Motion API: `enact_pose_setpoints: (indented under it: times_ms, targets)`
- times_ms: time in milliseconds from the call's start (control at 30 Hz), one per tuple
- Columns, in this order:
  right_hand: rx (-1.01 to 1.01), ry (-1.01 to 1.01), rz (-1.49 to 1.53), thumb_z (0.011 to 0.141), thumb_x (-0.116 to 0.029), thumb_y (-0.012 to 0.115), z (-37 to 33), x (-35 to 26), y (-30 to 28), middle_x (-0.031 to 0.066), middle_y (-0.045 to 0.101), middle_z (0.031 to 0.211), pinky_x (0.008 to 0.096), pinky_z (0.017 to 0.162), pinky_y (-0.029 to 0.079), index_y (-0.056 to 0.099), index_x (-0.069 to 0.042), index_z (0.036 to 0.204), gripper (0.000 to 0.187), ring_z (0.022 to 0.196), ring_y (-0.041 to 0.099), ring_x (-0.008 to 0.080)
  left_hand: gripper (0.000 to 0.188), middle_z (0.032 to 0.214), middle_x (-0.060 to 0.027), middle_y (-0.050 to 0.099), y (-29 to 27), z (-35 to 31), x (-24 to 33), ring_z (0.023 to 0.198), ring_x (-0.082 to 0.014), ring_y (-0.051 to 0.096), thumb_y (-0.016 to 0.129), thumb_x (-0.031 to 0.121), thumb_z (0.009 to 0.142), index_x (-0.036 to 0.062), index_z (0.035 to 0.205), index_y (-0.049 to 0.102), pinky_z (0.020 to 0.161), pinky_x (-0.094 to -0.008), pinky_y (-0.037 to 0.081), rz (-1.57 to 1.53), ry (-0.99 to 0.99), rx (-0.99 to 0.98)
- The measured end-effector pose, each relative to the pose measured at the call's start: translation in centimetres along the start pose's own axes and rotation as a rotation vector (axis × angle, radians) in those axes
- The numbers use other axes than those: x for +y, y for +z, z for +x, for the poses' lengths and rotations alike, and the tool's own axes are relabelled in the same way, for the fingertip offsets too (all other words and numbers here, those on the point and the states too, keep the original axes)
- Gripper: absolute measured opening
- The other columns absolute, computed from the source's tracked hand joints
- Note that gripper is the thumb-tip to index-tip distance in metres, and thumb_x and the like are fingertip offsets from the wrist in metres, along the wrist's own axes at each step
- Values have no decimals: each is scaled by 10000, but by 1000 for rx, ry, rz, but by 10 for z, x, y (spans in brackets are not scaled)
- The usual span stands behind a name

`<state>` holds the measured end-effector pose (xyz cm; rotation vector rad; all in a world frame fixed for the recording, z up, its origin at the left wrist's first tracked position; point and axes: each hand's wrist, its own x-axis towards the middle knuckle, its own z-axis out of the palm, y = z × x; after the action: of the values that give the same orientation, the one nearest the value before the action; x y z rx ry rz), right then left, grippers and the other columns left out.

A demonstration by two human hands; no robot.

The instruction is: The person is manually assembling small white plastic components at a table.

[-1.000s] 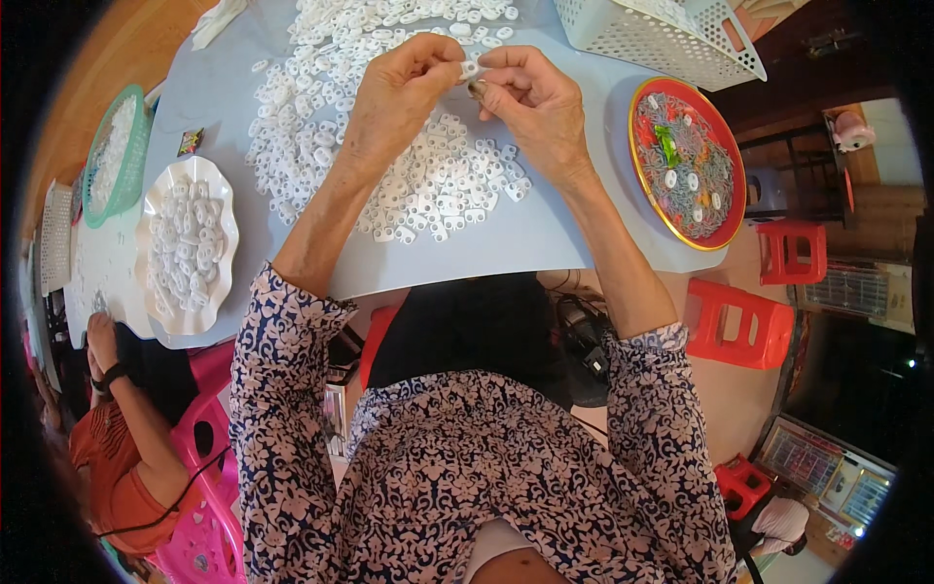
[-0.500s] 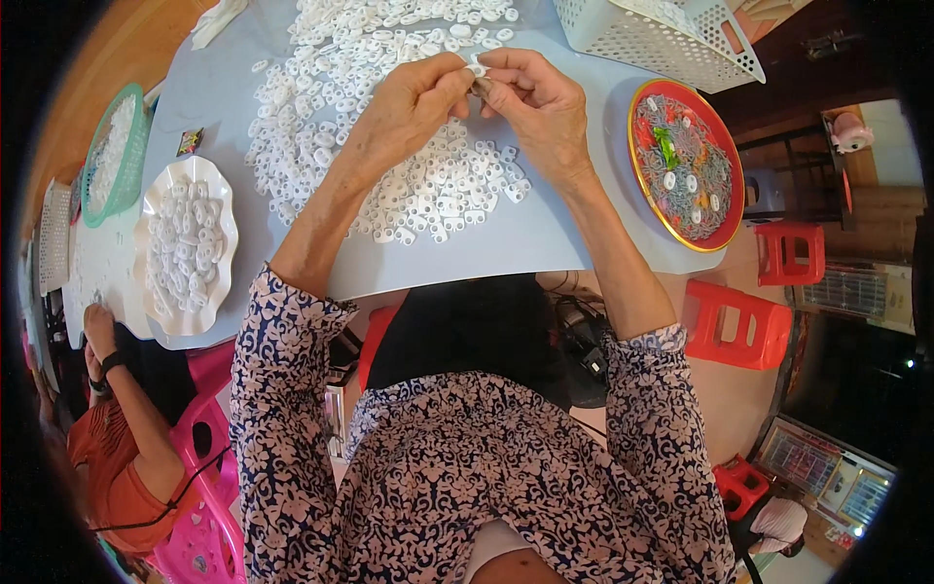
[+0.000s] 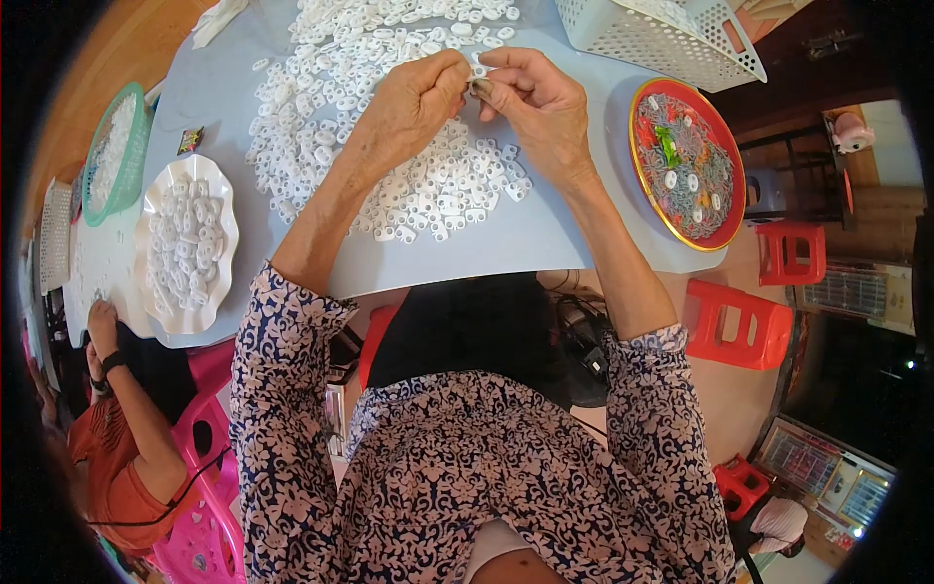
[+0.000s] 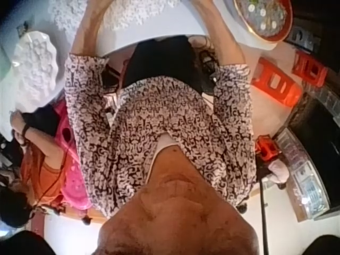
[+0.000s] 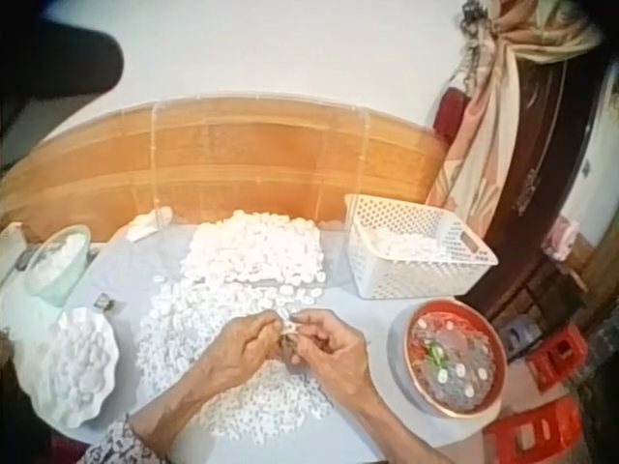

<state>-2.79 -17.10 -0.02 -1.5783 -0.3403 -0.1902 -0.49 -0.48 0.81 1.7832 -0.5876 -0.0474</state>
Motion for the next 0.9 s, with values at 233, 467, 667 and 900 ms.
enact_pose_setpoints:
  times_ms: [233,467,667,900]
  targets:
    - [-16,49,48,850,-31,625,-1,-3,0,42,637,789,207,618,497,576,1,1082,239,667,603,84,296,617,-45,493,2,0,-1,570,-117,455,412,230,954,10,783,513,519,-274,381,34,21,-14]
    - [-10,-62,-80,777,-15,675,-2,6,2,13,606,764,208,631,519,604,-25,1058,290,667,591,66,297,626,-29,490,2,0,1,583,-104,470,420,226,947,5,774,514,537,-262,408,0,-19,-8]
    - [-54,-123,-339,791,0,672,-2,3,-1,19,618,830,208,686,500,594,-12,1100,319,742,573,72,255,697,9,505,1,-1,0,646,-75,471,454,225,953,10,869,561,612,-214,416,-60,-59,-33]
    - [17,-254,-465,761,-59,716,-2,-3,1,11,600,716,214,633,496,629,-32,1000,256,664,558,69,265,616,-20,488,8,-1,-5,579,-89,460,430,200,948,-2,796,511,528,-254,398,-63,-5,3]
